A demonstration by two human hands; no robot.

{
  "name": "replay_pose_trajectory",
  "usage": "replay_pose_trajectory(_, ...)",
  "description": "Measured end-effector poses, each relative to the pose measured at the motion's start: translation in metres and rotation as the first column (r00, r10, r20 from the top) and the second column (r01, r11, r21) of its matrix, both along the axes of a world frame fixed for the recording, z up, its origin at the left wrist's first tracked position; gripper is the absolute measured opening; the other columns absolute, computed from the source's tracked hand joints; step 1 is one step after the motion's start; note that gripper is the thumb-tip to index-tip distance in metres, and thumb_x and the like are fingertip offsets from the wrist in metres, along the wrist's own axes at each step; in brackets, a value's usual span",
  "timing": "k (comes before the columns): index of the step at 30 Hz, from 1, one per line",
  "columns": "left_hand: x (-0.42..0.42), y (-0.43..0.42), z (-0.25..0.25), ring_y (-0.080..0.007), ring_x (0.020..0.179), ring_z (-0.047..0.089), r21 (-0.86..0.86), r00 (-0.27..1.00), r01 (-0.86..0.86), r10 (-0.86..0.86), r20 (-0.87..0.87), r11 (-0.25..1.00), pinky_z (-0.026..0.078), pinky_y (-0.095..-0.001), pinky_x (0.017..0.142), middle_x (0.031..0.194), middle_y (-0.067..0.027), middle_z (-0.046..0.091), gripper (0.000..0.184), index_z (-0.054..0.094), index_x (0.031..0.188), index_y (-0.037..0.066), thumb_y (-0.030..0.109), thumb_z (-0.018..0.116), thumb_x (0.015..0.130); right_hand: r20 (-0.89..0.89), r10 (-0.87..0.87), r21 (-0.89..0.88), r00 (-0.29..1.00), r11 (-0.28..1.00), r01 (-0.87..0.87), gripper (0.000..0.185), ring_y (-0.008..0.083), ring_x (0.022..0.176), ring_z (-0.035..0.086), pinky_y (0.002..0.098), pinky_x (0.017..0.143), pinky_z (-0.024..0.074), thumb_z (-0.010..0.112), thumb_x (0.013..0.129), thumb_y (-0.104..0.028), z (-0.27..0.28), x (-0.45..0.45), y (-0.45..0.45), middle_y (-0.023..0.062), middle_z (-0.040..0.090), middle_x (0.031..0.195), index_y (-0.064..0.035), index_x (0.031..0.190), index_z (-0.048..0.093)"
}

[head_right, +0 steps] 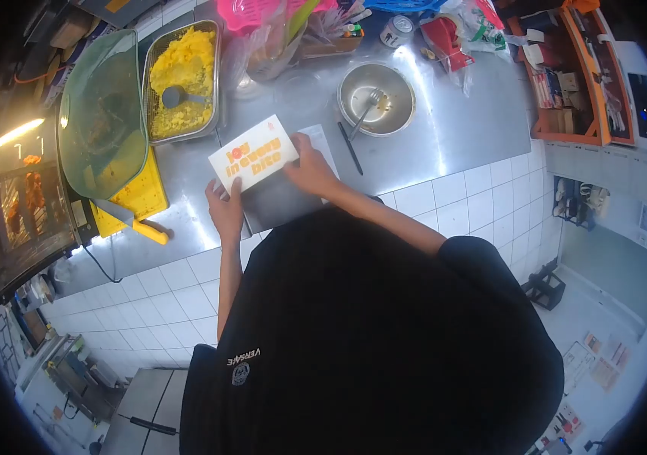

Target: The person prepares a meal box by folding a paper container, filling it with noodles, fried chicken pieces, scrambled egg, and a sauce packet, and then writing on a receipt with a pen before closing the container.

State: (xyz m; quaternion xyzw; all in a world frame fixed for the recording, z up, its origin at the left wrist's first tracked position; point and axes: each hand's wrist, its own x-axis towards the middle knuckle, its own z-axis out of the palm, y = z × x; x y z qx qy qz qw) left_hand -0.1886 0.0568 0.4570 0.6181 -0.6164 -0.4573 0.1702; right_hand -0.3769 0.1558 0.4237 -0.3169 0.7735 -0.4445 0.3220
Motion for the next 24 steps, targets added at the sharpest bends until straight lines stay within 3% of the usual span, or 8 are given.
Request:
replay_pose_trajectory(1,0.002,-0.003,-0.001,-0.0312,0.105,0.065,0.032,1.0,0.023,-0.022,-0.009,0.999,0.05,-0.0384,0.089,0.116,-0.0211,0.064,0.06,0.048,0.124,-0.006,0.037,0.071,0.089,-0.003,-0.086,-0.05,0.996,0.995,0.086,0.051,0.0391,0.115,0.059,0.043,0.096,0.0462,0.063,0.083,-0.02,-0.01,0.001,-0.001,0.0252,0.06,0.123,0.0001,0.128,0.051)
replay_pose_trajectory(5,0.016,-0.019,-0.023,-0.0233,0.096,0.065,0.299,0.973,0.017,0.053,-0.224,0.954,0.051,-0.0343,0.083,0.106,-0.0167,0.065,0.055,0.047,0.118,-0.003,0.032,0.076,0.087,0.085,0.042,0.02,0.996,0.999,-0.043,0.045,0.0357,0.111,0.061,0.041,0.094,0.0469,0.061,0.084,-0.021,-0.004,-0.023,-0.013,0.0235,0.064,0.116,0.0004,0.123,0.057)
replay_pose_trajectory(8,0.016,-0.019,-0.024,-0.0206,0.093,0.063,0.519,0.909,-0.047,0.252,-0.333,0.853,0.051,-0.0321,0.077,0.102,-0.0155,0.062,0.051,0.044,0.11,0.002,0.029,0.079,0.084,0.128,0.075,0.028,0.989,0.996,-0.079,0.043,0.0301,0.107,0.062,0.0376,0.093,0.0474,0.063,0.085,-0.022,0.003,-0.031,-0.023,0.02,0.065,0.116,0.0008,0.122,0.06)
replay_pose_trajectory(11,0.006,-0.008,-0.012,-0.0208,0.091,0.061,0.59,0.797,-0.115,0.428,-0.425,0.799,0.049,-0.0303,0.072,0.104,-0.0168,0.061,0.054,0.04,0.109,0.006,0.03,0.08,0.083,0.226,0.103,0.029,0.969,0.993,-0.112,0.046,0.0222,0.106,0.062,0.0332,0.092,0.0486,0.066,0.089,-0.024,0.013,-0.04,-0.03,0.0149,0.065,0.118,0.0004,0.127,0.059)
replay_pose_trajectory(17,-0.001,-0.011,-0.012,-0.0193,0.088,0.061,0.519,0.763,-0.236,0.487,-0.425,0.822,0.047,-0.0289,0.072,0.104,-0.015,0.06,0.054,0.038,0.114,0.008,0.036,0.075,0.087,0.364,0.136,-0.009,0.921,0.99,-0.142,0.058,0.0218,0.106,0.06,0.0318,0.078,0.0533,0.067,0.087,-0.033,0.029,-0.044,-0.032,0.0136,0.056,0.131,-0.0051,0.136,0.051)
replay_pose_trajectory(20,-0.01,-0.004,-0.023,-0.0175,0.09,0.06,0.434,0.624,-0.295,0.515,-0.588,0.851,0.047,-0.0289,0.073,0.104,-0.0124,0.06,0.049,0.038,0.114,0.009,0.037,0.072,0.09,0.366,0.168,-0.06,0.915,0.986,-0.157,0.061,0.0235,0.108,0.059,0.0317,0.079,0.0533,0.067,0.087,-0.032,0.039,-0.038,-0.038,0.0172,0.054,0.13,-0.0065,0.14,0.047)
replay_pose_trajectory(21,-0.014,0.0,-0.022,-0.0171,0.095,0.06,0.424,0.565,-0.299,0.517,-0.643,0.855,0.049,-0.0282,0.076,0.11,-0.0117,0.058,0.05,0.037,0.118,0.008,0.026,0.074,0.089,0.375,0.176,-0.074,0.91,0.984,-0.16,0.061,0.025,0.11,0.059,0.0331,0.082,0.053,0.067,0.087,-0.032,0.04,-0.036,-0.039,0.0189,0.054,0.129,-0.0073,0.139,0.048)
replay_pose_trajectory(24,-0.029,0.012,-0.022,-0.0191,0.104,0.058,0.266,0.627,-0.245,0.362,-0.69,0.932,0.052,-0.0282,0.08,0.12,-0.0144,0.053,0.058,0.033,0.123,0.006,0.012,0.077,0.086,0.293,0.198,-0.084,0.935,0.98,-0.181,0.06,0.0316,0.113,0.057,0.0365,0.092,0.0496,0.067,0.086,-0.032,0.033,-0.03,-0.039,0.0226,0.053,0.131,-0.0103,0.139,0.049)
